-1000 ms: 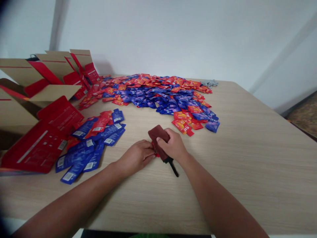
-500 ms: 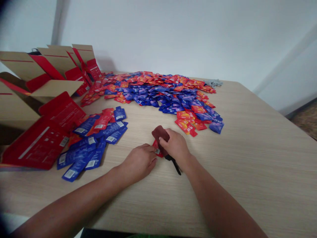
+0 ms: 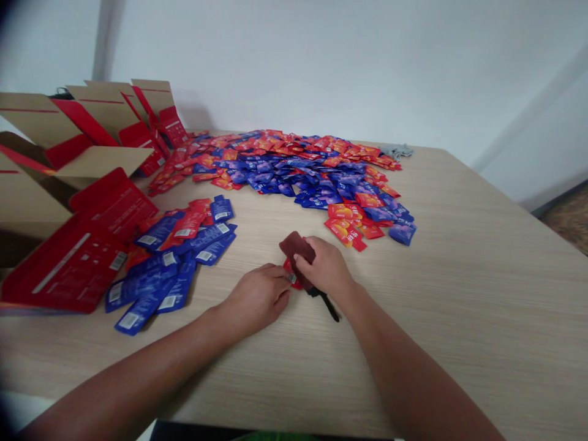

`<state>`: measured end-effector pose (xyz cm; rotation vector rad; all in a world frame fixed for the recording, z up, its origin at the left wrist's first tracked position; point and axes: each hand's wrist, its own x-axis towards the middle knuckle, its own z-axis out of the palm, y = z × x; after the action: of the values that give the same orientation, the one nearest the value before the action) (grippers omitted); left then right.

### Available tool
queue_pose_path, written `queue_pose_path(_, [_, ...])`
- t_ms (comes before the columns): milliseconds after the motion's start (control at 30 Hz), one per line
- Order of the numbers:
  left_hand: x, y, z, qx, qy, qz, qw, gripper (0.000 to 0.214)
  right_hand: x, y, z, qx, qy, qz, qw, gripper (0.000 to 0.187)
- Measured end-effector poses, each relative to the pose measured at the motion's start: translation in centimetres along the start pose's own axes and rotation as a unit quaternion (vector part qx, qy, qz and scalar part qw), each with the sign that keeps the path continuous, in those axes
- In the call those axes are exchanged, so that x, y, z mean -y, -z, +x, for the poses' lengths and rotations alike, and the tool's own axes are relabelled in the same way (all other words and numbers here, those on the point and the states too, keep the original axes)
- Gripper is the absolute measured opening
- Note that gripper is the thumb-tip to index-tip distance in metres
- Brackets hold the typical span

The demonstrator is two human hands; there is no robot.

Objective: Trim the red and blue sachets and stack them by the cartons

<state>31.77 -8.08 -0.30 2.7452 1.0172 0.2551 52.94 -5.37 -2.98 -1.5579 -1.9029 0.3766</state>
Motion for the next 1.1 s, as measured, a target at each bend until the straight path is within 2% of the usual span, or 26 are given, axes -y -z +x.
queue_pose_path(100, [0.0, -0.1, -0.1, -0.005, 0.000, -0.005, 1.000, 0.020, 1.1, 0.1, -0.6, 0.066, 0.044, -0.008, 0.997, 0.024])
queue_pose_path(200, [0.2, -0.3, -0.1, -0.010, -0.003, -0.007, 1.000, 0.021, 1.5, 0.2, -0.9, 0.084, 0.051, -0.019, 0.995, 0.025])
queue_pose_path(367, [0.1, -0.1, -0.1, -0.005, -0.001, -0.006, 1.000, 0.021, 0.9, -0.1, -0.5, 0.059, 0.024, -0.035, 0.997, 0.021])
queue_pose_path(533, [-0.1, 0.1, 0.0, 0.002, -0.004, -0.004, 1.000, 0.020, -0.7, -0.4, 0.3, -0.007, -0.025, -0.035, 0.999, 0.023])
queue_pose_path(667, [0.0, 0.0, 0.0, -0.006, -0.009, -0.013, 1.000, 0.021, -1.1, -0.4, 0.3, -0.048, 0.003, -0.035, 0.998, 0.043])
queue_pose_path(733, [0.1, -0.1, 0.0, -0.011, -0.007, -0.011, 1.000, 0.021, -0.7, -0.4, 0.0, -0.039, 0.039, -0.023, 0.998, 0.050])
queue_pose_path(867, [0.2, -0.2, 0.0, -0.006, 0.002, -0.001, 1.000, 0.021, 0.5, -0.2, -0.7, 0.051, 0.116, 0.006, 0.992, 0.043])
queue_pose_path(933, [0.2, -0.2, 0.0, -0.003, 0.006, -0.001, 1.000, 0.022, 0.9, -0.1, -0.9, 0.074, 0.134, 0.013, 0.988, 0.042])
queue_pose_path(1100, [0.2, -0.1, 0.0, -0.007, 0.000, -0.005, 1.000, 0.021, 0.9, 0.0, -0.6, 0.058, 0.083, 0.003, 0.995, 0.023])
